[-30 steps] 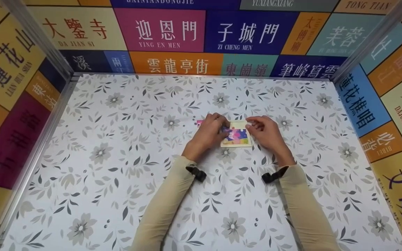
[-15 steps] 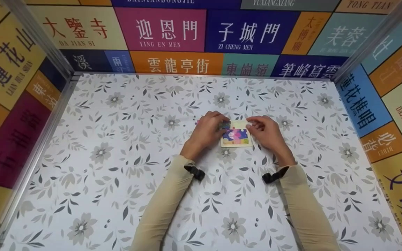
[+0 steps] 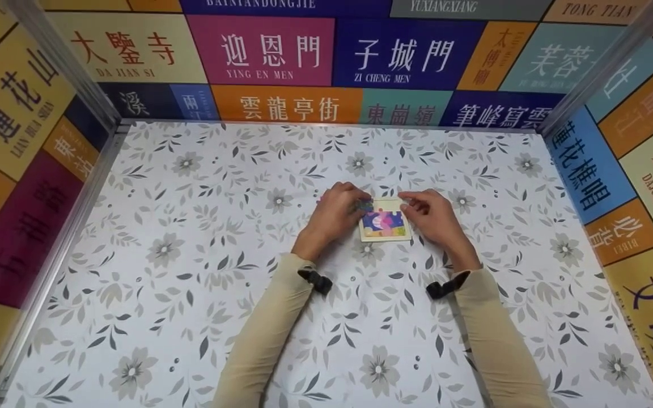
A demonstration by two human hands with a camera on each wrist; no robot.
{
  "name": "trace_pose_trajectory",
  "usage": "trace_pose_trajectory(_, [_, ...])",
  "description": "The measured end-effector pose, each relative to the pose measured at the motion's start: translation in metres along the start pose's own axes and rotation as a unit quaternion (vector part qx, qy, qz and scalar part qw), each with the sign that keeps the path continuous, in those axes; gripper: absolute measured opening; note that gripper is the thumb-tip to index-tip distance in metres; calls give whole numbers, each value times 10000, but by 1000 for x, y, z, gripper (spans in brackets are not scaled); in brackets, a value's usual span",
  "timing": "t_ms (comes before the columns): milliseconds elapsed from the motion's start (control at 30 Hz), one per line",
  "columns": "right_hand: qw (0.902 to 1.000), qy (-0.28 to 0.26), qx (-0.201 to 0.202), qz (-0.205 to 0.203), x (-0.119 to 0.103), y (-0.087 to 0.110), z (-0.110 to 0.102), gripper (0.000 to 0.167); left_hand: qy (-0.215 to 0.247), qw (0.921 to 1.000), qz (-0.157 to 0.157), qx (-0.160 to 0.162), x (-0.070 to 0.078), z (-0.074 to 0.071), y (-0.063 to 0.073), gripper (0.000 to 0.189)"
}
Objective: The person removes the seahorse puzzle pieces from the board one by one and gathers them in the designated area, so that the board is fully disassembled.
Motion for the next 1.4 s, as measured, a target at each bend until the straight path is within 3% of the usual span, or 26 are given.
trace_pose_trajectory(567, [9998,-86,100,114,3,1,-5,32,131,9993,-241,241,-8,-11,-1,32])
trace_pose_trajectory(867, [9998,-64,101,147,4,0,-1,32,318,9976,-467,403,-24,-36,4,32])
trace_pose_trajectory(1167, [9999,-107,82,99,2,-1,-1,33,624,9934,-556,789,-49,-63,17,32])
trace_pose_trajectory(1400, [9999,-105,87,37,2,0,0,33,759,9907,-651,927,-65,-74,26,31])
Point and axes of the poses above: each hand's wrist, its own y-axis away from the middle knuckle, its own z-axis out of the palm, x = y × z, the point moved 5 cm from there along -y, towards the middle knuckle, and after that the axes turned 4 degrees about x, right-handed, at the moved point
